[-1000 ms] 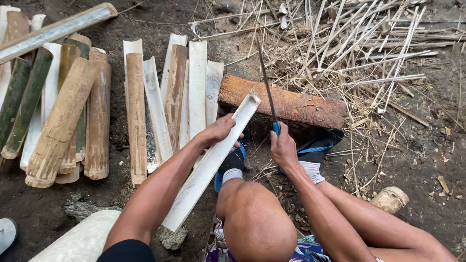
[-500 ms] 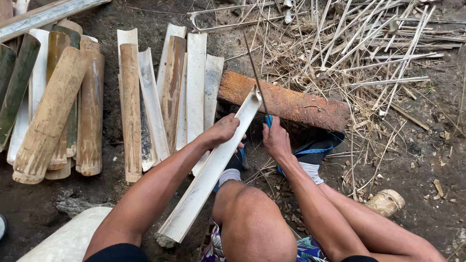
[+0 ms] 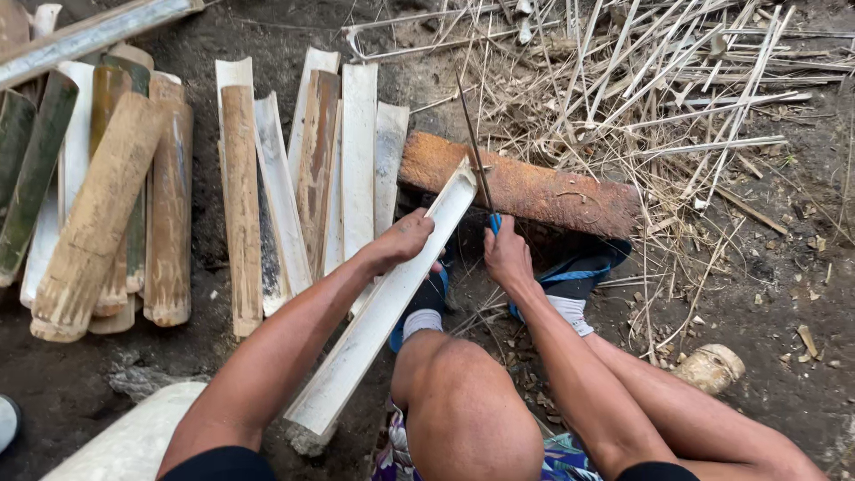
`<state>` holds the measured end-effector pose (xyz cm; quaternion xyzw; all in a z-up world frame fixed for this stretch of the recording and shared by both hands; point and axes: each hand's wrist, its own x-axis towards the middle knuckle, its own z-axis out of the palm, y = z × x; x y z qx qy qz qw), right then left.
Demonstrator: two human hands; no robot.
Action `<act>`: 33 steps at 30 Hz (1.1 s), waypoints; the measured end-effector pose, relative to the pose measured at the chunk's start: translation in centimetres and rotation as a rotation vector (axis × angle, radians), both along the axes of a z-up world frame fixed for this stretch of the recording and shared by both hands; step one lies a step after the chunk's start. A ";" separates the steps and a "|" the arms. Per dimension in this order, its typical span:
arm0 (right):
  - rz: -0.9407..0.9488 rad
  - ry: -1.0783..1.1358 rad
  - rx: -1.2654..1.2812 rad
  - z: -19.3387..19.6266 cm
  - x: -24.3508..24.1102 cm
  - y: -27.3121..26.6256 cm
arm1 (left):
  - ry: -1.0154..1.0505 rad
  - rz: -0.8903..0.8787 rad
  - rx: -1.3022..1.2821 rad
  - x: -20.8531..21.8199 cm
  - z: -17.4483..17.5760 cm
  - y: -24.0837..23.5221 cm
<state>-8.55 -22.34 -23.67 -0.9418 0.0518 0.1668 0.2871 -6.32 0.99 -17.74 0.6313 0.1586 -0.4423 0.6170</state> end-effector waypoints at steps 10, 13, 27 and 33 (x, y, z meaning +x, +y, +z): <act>-0.008 0.014 -0.040 0.2 -0.2 1.0 | -0.215 -0.185 0.180 0.1 -5.0 1.9; -0.064 0.028 -0.020 -0.9 -0.4 0.7 | -0.347 -0.342 0.372 0.7 -4.5 3.8; 0.071 -0.422 0.340 5.5 -0.6 -1.4 | -0.502 -0.966 1.109 12.4 2.9 1.4; 0.175 -0.123 0.042 2.5 1.6 -0.8 | -0.518 -1.008 1.127 12.5 1.8 0.9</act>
